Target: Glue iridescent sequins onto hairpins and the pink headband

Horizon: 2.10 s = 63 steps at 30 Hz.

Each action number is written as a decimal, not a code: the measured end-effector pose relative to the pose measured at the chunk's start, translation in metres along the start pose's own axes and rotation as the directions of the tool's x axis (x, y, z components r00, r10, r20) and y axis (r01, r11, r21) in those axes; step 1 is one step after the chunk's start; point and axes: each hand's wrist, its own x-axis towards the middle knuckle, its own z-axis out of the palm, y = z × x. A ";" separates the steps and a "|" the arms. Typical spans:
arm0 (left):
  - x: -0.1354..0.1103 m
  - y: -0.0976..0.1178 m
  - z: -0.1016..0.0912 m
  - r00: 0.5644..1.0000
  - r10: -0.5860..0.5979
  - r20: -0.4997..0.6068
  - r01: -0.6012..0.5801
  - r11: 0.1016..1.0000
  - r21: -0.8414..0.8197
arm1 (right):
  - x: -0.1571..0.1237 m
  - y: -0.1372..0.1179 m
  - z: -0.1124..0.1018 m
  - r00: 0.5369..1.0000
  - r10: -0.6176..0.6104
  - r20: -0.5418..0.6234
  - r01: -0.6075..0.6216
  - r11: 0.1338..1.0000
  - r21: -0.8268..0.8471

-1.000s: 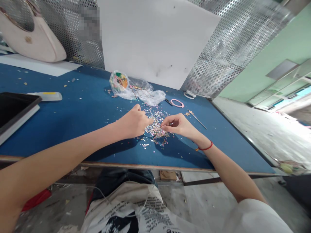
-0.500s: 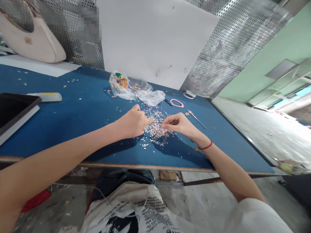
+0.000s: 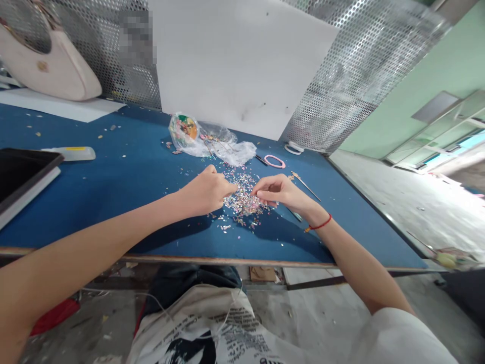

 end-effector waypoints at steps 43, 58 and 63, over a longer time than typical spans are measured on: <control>-0.001 0.007 -0.006 0.987 0.076 -0.139 -0.147 0.763 -0.630 | -0.022 -0.011 0.039 0.581 -0.776 -0.244 0.619 0.617 -0.486; -0.003 -0.003 -0.006 0.924 0.017 -0.383 0.009 0.998 0.067 | -0.011 -0.006 0.024 0.771 -0.394 -0.499 0.241 0.907 -0.344; -0.003 0.000 -0.008 0.931 0.028 -0.364 0.015 0.993 0.116 | -0.004 -0.003 0.018 0.821 -0.247 -0.515 0.234 0.968 -0.092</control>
